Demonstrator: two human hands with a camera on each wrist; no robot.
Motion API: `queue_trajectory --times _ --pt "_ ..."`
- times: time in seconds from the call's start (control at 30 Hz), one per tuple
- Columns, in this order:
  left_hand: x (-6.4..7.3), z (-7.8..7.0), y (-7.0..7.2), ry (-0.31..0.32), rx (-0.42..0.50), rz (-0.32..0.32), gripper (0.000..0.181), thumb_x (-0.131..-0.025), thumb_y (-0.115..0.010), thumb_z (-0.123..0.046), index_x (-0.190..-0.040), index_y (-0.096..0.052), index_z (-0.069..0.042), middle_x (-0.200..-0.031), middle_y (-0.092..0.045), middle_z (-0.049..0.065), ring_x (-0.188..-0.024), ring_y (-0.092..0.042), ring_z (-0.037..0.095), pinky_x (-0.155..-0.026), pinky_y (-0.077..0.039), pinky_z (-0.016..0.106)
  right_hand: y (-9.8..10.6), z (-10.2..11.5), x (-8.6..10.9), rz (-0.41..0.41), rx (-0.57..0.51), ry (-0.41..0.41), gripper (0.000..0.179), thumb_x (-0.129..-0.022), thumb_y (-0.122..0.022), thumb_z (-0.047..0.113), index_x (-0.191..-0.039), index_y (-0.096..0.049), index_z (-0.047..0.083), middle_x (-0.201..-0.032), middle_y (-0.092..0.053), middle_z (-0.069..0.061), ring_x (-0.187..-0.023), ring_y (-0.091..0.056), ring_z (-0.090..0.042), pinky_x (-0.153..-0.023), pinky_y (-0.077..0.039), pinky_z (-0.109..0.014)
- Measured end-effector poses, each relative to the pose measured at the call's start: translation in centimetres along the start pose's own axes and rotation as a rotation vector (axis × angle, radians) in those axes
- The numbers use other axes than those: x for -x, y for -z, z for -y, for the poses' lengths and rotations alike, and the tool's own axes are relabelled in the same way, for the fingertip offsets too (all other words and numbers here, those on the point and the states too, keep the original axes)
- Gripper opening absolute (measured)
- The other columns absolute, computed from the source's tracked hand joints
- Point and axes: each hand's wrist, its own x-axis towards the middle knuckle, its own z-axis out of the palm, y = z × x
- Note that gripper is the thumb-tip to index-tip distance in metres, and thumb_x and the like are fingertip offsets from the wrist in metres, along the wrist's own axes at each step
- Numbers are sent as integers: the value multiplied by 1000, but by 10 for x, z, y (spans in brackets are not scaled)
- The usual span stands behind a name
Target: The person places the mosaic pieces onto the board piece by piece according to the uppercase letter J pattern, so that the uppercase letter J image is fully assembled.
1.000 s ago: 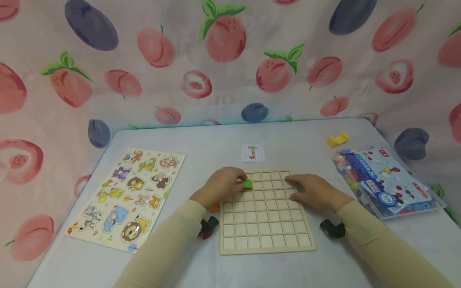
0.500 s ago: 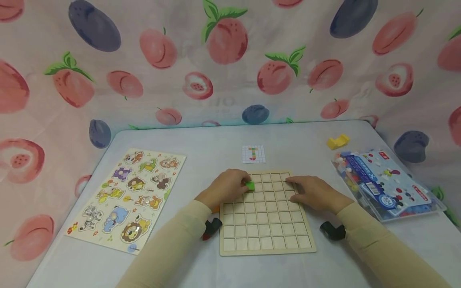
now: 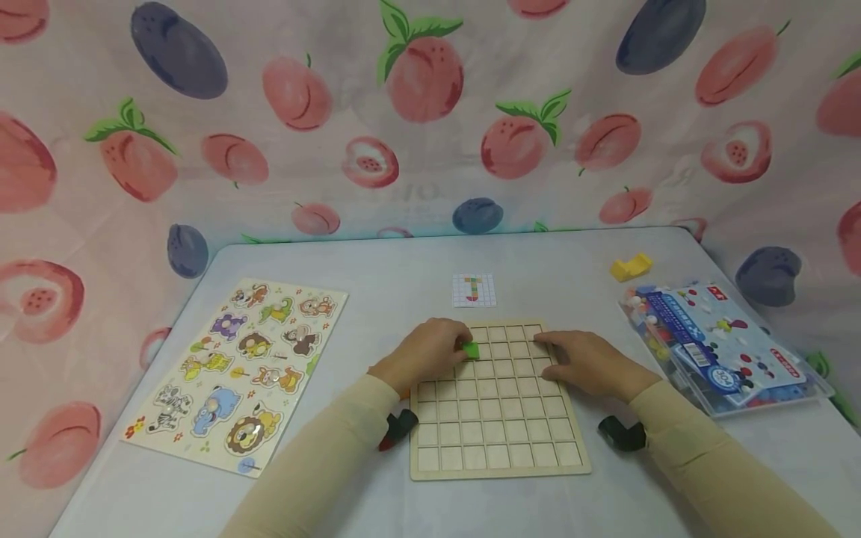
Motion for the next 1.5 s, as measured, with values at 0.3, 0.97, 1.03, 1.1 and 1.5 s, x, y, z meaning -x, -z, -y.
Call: queue_trajectory --times 0.3,0.97,1.03,1.1,1.5 --pt "-2 -3 -1 -22 -9 12 20 -96 -68 -17 -114 -72 -9 -95 -66 -3 -84 -56 12 -80 -48 29 1 2 0 -1 8 -7 57 -91 -74 21 -138 -55 -3 -137 -56 -25 -129 -48 -46 -105 -38 -58" --pt "-9 -6 -8 -25 -58 18 20 -96 -67 -15 -115 -72 -10 -106 -70 0 -90 -60 11 -83 -51 28 -1 3 1 8 -5 -24 58 -91 -74 22 -140 -54 -2 -138 -55 -25 -129 -48 -46 -105 -37 -59" --pt "-10 -6 -8 -34 -65 16 19 -96 -67 -14 -114 -72 -10 -105 -70 0 -90 -60 12 -83 -50 28 -1 4 1 9 -7 -27 57 -92 -74 23 -140 -54 -2 -138 -55 -25 -129 -48 -46 -105 -37 -59" --pt "-10 -6 -8 -40 -70 15 18 -96 -67 -14 -113 -72 -10 -105 -70 0 -91 -60 12 -83 -50 28 -1 4 1 10 -10 -30 57 -92 -74 23 -140 -54 -1 -138 -55 -25 -129 -48 -46 -105 -37 -59" --pt "-11 -8 -6 -62 -89 15 15 -96 -68 -15 -110 -73 -10 -101 -69 -2 -86 -57 11 -80 -50 27 0 5 1 10 -10 -42 58 -92 -74 23 -140 -54 -1 -139 -55 -24 -131 -46 -46 -106 -37 -59"
